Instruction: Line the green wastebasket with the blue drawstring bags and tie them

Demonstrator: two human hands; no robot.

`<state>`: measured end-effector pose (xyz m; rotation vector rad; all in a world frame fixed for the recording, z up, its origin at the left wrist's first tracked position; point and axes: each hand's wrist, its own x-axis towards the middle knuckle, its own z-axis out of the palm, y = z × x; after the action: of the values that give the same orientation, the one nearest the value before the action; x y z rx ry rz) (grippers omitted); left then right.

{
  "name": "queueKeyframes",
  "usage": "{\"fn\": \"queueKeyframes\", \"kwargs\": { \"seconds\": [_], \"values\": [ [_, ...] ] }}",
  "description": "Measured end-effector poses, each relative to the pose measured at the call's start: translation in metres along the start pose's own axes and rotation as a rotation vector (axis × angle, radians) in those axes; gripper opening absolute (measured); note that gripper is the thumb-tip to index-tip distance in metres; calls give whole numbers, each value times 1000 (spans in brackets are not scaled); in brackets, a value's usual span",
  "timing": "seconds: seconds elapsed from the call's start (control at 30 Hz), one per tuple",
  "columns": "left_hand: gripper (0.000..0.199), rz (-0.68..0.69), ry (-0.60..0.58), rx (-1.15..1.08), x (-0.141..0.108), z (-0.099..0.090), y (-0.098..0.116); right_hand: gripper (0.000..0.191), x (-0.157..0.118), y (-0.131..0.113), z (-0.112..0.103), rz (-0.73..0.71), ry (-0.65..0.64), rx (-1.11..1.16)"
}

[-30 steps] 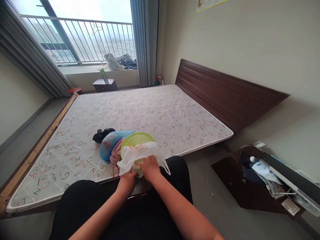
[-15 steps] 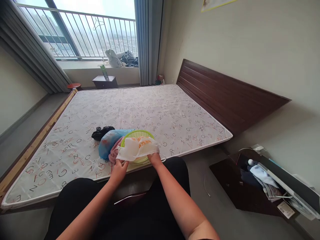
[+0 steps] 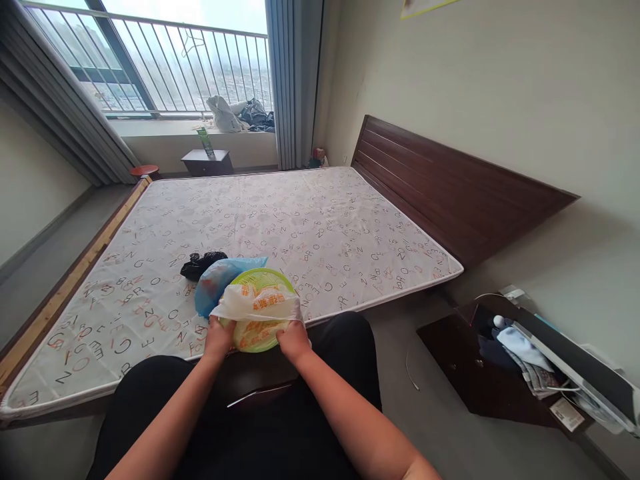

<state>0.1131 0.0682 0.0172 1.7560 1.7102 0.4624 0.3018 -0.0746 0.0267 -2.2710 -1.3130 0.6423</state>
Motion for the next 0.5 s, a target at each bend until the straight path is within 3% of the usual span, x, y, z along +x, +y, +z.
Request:
{"fn": "queueKeyframes", "kwargs": {
  "seconds": [0.07,0.23,0.33,0.5],
  "values": [
    [59,75,-4,12,-1,2,-10,52,3,4,-7,31,28,82],
    [52,206,-91,17,-8,4,-25,38,24,14,-35,92,286,152],
    [54,234,-142,-1,-18,8,-20,43,49,12,-55,137,219,18],
    [61,206,-175,-7,-28,8,-14,53,91,-2,-77,61,64,-107]
  ]
}}
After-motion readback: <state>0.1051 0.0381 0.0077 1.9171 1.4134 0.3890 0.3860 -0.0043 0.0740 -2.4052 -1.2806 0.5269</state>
